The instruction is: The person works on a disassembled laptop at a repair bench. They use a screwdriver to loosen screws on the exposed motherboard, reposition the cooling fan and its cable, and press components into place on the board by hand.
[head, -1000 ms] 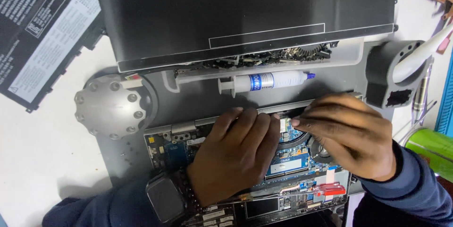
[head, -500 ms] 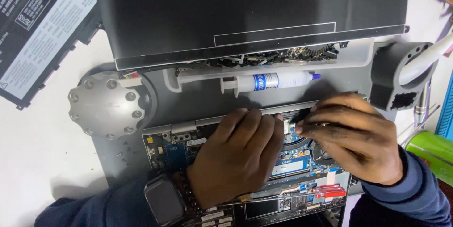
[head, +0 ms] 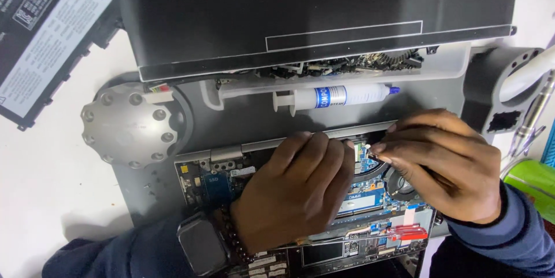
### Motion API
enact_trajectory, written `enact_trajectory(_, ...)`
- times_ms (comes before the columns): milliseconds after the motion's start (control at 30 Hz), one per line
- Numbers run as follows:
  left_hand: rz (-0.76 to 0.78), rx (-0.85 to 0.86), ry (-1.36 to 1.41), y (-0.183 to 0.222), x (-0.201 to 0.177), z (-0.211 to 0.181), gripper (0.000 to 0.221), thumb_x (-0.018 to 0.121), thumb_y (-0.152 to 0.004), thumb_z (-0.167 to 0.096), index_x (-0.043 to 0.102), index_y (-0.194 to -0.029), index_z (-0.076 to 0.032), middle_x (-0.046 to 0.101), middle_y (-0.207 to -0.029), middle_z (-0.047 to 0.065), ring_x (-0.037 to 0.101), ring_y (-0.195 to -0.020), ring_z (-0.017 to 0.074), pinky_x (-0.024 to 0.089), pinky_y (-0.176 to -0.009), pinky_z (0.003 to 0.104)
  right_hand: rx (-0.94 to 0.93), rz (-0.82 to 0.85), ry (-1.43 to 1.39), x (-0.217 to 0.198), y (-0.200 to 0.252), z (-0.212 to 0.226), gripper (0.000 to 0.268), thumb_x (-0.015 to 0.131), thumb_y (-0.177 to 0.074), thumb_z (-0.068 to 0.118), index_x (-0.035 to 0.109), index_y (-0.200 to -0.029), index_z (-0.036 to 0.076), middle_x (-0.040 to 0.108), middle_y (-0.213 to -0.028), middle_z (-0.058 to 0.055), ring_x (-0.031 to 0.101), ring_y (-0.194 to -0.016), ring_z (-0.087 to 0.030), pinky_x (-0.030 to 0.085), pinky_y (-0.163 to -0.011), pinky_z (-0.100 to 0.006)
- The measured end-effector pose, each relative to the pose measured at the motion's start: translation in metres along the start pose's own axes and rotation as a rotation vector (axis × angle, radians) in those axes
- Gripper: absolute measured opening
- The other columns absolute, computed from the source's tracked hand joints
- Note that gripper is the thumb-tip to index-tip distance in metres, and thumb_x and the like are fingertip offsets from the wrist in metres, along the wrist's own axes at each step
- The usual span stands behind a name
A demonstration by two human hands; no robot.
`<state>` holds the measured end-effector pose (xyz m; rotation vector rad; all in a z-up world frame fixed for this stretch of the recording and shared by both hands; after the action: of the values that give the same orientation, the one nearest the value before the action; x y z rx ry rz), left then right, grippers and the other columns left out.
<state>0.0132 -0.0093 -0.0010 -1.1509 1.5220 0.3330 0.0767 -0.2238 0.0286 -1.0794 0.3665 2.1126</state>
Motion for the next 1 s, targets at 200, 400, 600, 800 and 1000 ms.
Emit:
enact_trajectory(200, 0.002, 0.005, -0.007, -0.002, -0.001, 0.001, 0.031, 0.045, -0.112, -0.021, 0.07, -0.12, -0.004, 0.065, -0.109, 0.009, 0.063, -0.103, 0.0231, 0.052, -0.095, 0.036, -0.068, 0.054, -0.042, -0.002, -0.006, 0.001, 0.013, 0.062, -0.092, 0.006, 0.075, -0.094, 0.004, 0.077, -0.099, -0.006, 0.069, -0.097, -0.032, 0.057, -0.092, -0.041)
enact_trajectory(400, -0.013, -0.009, 0.008, -0.003, -0.002, 0.002, 0.033, 0.044, -0.112, -0.02, 0.071, -0.119, -0.004, 0.065, -0.108, 0.009, 0.062, -0.102, 0.0232, 0.051, -0.093, 0.034, -0.016, 0.053, -0.022, 0.0, -0.003, 0.001, 0.014, 0.064, -0.091, 0.012, 0.074, -0.091, 0.003, 0.076, -0.094, -0.008, 0.07, -0.096, -0.033, 0.056, -0.09, -0.039)
enact_trajectory(600, -0.044, -0.01, 0.029, -0.005, -0.004, 0.004, 0.034, 0.043, -0.113, -0.02, 0.072, -0.115, -0.002, 0.066, -0.103, 0.01, 0.063, -0.1, 0.0233, 0.053, -0.094, 0.033, 0.017, 0.048, -0.029, -0.001, -0.003, 0.001, 0.026, 0.05, -0.098, 0.006, 0.076, -0.094, 0.004, 0.074, -0.1, -0.011, 0.069, -0.099, -0.035, 0.056, -0.094, -0.043)
enact_trajectory(800, -0.03, -0.007, 0.047, -0.004, -0.003, 0.003, 0.033, 0.044, -0.113, -0.018, 0.073, -0.118, -0.001, 0.066, -0.106, 0.011, 0.064, -0.102, 0.0244, 0.054, -0.096, 0.034, -0.007, 0.053, 0.016, 0.0, 0.003, -0.004, 0.026, 0.047, -0.101, 0.005, 0.072, -0.097, 0.002, 0.07, -0.102, -0.015, 0.067, -0.093, -0.03, 0.054, -0.092, -0.042)
enact_trajectory(1000, -0.028, -0.005, 0.08, -0.002, -0.002, 0.002, 0.032, 0.047, -0.113, -0.018, 0.074, -0.114, -0.002, 0.069, -0.108, 0.012, 0.065, -0.103, 0.0252, 0.055, -0.098, 0.035, -0.096, 0.182, 0.071, 0.001, 0.017, -0.015, 0.028, 0.046, -0.1, 0.009, 0.074, -0.104, 0.007, 0.068, -0.114, -0.016, 0.062, -0.11, -0.042, 0.05, -0.098, -0.048)
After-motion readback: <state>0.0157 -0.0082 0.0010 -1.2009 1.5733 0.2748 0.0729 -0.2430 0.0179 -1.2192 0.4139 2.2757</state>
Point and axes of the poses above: each hand's wrist, its own y-axis away from the middle knuckle, its own x-axis out of the palm, z = x × y, the point moved 2 cm from there along -y, towards the middle knuckle
